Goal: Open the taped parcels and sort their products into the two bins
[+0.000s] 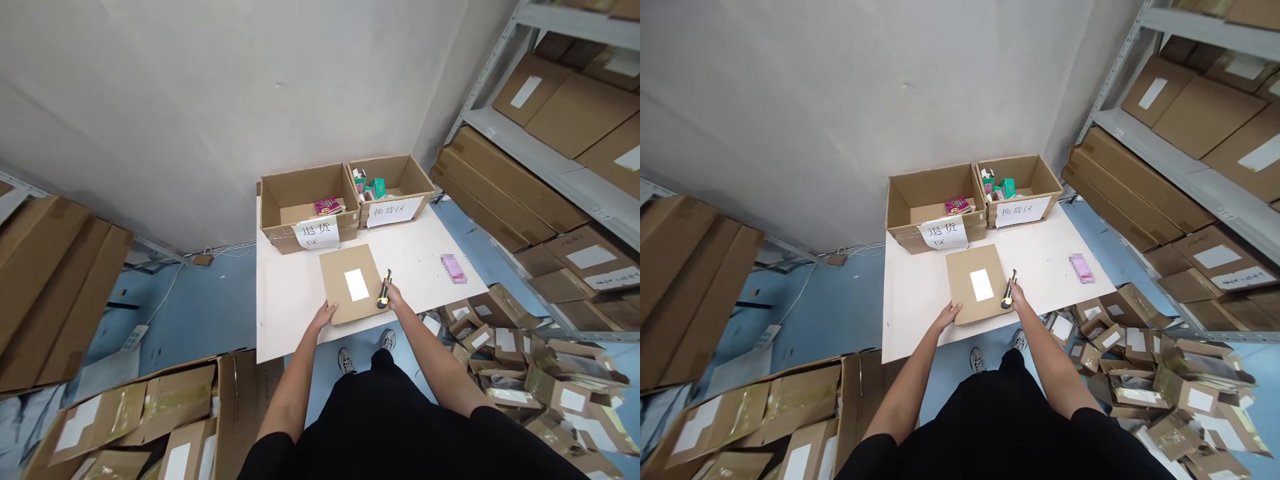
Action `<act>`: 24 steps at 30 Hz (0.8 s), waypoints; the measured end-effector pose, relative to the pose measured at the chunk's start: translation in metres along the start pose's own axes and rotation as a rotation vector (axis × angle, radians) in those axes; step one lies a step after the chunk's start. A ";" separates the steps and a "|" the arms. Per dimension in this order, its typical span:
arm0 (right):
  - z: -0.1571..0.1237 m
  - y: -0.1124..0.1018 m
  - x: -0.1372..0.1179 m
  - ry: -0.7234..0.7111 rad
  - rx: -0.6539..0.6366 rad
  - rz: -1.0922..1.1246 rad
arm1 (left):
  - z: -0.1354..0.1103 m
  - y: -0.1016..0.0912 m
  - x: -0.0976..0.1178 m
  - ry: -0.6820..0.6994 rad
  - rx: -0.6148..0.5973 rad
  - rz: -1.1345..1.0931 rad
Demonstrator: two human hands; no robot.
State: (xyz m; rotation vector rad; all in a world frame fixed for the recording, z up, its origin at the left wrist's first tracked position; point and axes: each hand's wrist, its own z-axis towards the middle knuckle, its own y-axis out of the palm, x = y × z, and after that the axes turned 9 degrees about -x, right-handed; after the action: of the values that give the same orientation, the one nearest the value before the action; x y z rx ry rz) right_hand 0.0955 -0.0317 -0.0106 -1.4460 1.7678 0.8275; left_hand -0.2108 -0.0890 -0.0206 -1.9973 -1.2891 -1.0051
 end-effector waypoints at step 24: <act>-0.068 0.107 -0.067 0.053 -0.469 0.040 | 0.057 -0.123 0.178 0.166 -0.267 1.306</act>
State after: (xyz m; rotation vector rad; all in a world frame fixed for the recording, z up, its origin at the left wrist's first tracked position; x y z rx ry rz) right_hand -0.0087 -0.0325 0.0878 -1.7415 1.7166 1.2995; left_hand -0.2608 0.0928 0.1001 -2.2335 0.3606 -0.6152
